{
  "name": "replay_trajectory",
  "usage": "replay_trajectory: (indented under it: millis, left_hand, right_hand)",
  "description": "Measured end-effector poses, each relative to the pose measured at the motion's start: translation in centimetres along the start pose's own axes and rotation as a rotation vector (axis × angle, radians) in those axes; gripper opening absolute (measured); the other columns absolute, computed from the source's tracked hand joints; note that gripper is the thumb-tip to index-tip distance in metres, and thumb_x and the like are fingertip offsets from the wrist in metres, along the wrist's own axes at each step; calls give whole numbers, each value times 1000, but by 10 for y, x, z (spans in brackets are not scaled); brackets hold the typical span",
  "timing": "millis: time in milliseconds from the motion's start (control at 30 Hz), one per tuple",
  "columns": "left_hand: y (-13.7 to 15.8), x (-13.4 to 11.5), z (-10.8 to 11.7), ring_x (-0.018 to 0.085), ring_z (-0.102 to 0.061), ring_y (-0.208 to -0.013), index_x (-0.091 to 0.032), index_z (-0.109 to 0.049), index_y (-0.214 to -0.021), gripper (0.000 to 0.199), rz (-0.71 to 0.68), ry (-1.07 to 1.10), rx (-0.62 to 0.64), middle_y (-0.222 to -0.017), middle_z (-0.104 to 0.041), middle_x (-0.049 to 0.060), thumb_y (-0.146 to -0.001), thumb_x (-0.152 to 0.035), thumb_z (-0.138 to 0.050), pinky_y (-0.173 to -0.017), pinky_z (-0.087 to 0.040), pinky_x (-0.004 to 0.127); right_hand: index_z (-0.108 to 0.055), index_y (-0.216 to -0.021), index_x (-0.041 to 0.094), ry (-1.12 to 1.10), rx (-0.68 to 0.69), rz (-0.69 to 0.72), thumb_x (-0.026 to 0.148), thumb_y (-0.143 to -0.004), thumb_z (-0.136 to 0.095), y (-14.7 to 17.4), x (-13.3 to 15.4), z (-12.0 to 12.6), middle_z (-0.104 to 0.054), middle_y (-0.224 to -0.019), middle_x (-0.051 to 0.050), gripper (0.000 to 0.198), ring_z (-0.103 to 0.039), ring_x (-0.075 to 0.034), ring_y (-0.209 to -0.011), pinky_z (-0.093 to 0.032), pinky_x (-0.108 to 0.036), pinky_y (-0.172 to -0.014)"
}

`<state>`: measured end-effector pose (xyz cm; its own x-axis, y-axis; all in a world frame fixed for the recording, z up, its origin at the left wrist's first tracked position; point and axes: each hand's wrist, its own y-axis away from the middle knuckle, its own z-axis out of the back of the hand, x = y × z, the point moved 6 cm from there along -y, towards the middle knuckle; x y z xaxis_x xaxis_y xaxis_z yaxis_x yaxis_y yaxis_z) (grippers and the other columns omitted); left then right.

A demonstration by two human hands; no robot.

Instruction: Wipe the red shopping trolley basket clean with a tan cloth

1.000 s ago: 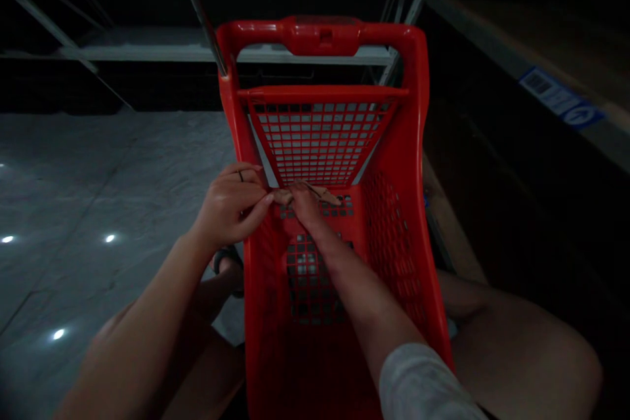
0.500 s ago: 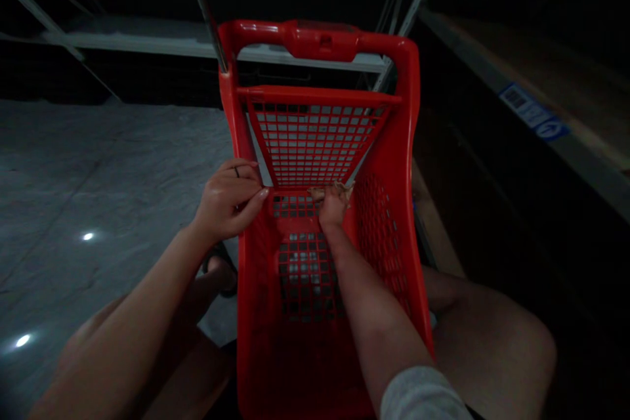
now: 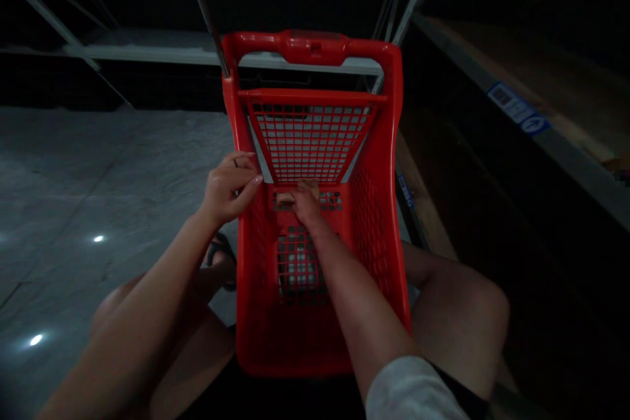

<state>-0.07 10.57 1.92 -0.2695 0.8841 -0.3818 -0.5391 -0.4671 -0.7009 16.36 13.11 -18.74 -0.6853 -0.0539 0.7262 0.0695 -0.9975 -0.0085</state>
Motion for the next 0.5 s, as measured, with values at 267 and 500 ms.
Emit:
replay_trajectory:
  millis: [267,500]
  left_hand:
    - [11,8,-5,21,-52,-144,-24,-72,-105,40,220,153,-53,-129,-74,6,-109,-40,-35,-131,-21,53]
    - [52,13,-10,23,-13,-163,-30,-42,-157,66,660,387,-278,-176,-18,4,-101,-64,-48,-134,-10,43]
  right_hand:
    - [-67,-80,20,-294,-78,-372,5,-67,-62,34,37,-8,-63,-63,4,20,-64,-15,-65,-56,-28,-72]
    - [-67,-103,18,-654,-186,-387,12,-77,-50,53,123,2,-74,-82,0,32,-68,-13,-67,-56,-22,-65]
